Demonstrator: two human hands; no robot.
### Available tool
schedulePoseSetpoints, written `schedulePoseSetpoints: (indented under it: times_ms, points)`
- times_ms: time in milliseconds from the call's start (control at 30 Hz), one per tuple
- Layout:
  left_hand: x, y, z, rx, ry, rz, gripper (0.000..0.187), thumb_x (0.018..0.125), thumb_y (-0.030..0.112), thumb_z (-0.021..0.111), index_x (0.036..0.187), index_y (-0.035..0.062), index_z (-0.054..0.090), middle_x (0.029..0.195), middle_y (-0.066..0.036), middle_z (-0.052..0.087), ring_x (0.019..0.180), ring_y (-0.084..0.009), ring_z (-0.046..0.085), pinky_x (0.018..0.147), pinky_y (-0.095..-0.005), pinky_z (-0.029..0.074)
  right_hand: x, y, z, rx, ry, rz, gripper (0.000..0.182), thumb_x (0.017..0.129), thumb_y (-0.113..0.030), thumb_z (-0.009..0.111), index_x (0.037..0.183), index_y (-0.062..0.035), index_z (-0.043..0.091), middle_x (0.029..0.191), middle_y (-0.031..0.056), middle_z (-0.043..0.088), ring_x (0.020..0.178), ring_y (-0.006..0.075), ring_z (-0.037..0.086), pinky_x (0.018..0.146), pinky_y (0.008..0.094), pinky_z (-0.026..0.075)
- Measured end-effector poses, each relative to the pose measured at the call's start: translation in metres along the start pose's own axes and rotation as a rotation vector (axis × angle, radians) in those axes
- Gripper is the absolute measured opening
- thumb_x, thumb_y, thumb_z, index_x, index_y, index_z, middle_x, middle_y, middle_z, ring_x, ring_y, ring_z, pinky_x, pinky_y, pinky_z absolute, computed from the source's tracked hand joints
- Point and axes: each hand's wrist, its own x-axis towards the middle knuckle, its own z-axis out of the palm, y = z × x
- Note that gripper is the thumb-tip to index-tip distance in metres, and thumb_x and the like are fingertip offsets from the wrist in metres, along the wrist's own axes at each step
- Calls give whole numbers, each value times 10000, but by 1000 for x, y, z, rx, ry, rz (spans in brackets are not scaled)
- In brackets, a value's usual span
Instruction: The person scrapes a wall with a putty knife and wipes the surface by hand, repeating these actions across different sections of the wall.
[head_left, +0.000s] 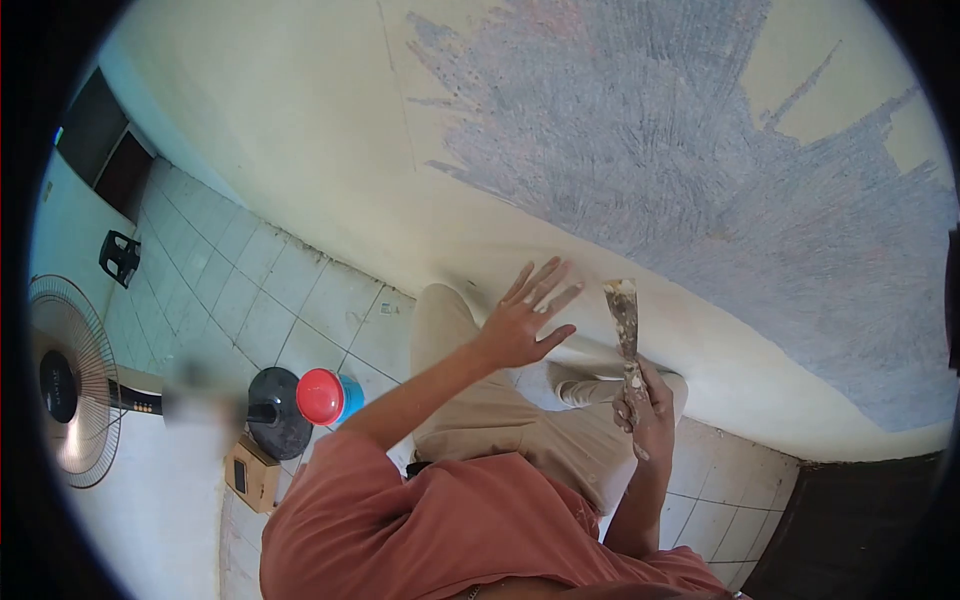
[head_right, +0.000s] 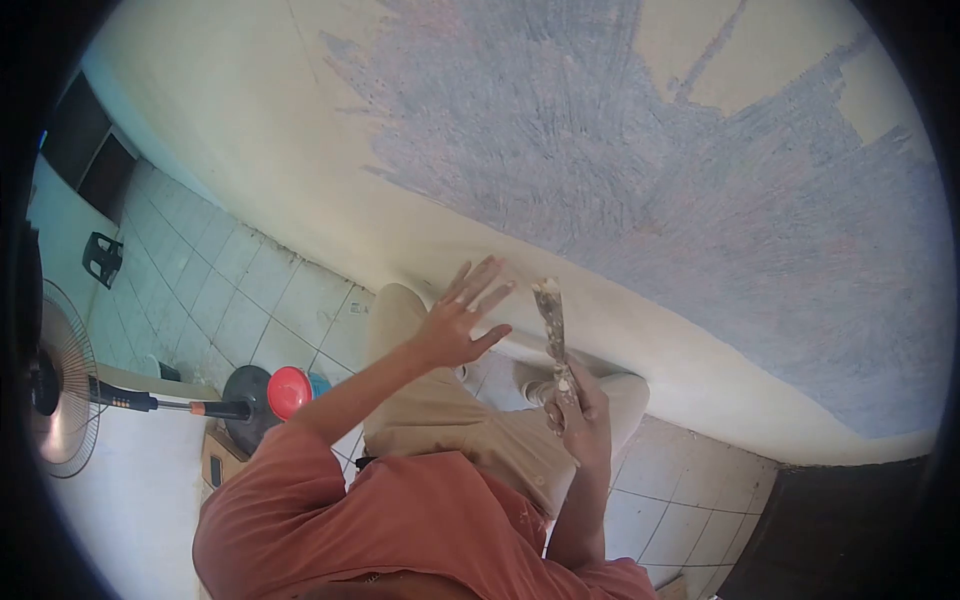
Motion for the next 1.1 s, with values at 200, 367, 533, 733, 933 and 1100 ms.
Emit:
schedulePoseSetpoints:
  times_ms: [200,367,533,733,933,1100]
  points:
    - [26,15,-16,-1414,248,-739,404,948,355,448,1167,22,512,1022,-178,623,951,-252,624,802,-349,517,35,-22,31,64,-183,-47,361,911,-101,436,1260,-11,463,631,-13,424,486,44,375,408,179,292]
    - [51,25,-19,-1727,420,-712,304,966,318,417,1078,47,501,942,-138,632,865,-233,637,739,-331,536,68,-36,69,60,-189,42,274,943,-159,418,1162,-15,494,617,-7,444,464,56,413,389,192,294]
    - [55,20,-12,-1860,546,-766,266,965,322,421,962,67,496,753,-88,608,590,-150,604,480,-238,471,82,-35,70,166,-262,215,220,943,-182,421,1087,-36,497,613,23,444,404,77,392,342,191,287]
    - [54,19,-11,-1826,648,-832,327,966,342,420,822,62,510,559,-48,540,427,-104,522,346,-213,375,81,-37,87,-9,-198,251,247,971,-300,392,992,-72,485,571,-8,415,404,63,387,347,203,279]
    - [61,22,-20,-1808,677,-925,352,963,355,421,819,51,525,553,-58,568,388,-106,513,358,-204,408,80,-42,92,-212,-161,159,221,973,-249,387,951,-53,487,591,-18,428,475,42,388,418,199,305]
    - [59,21,-23,-1811,636,-927,354,965,352,417,821,49,531,552,-57,572,376,-108,511,354,-205,415,76,-34,93,-311,-129,67,203,966,-200,388,922,-26,482,593,-16,428,479,40,369,434,203,294]
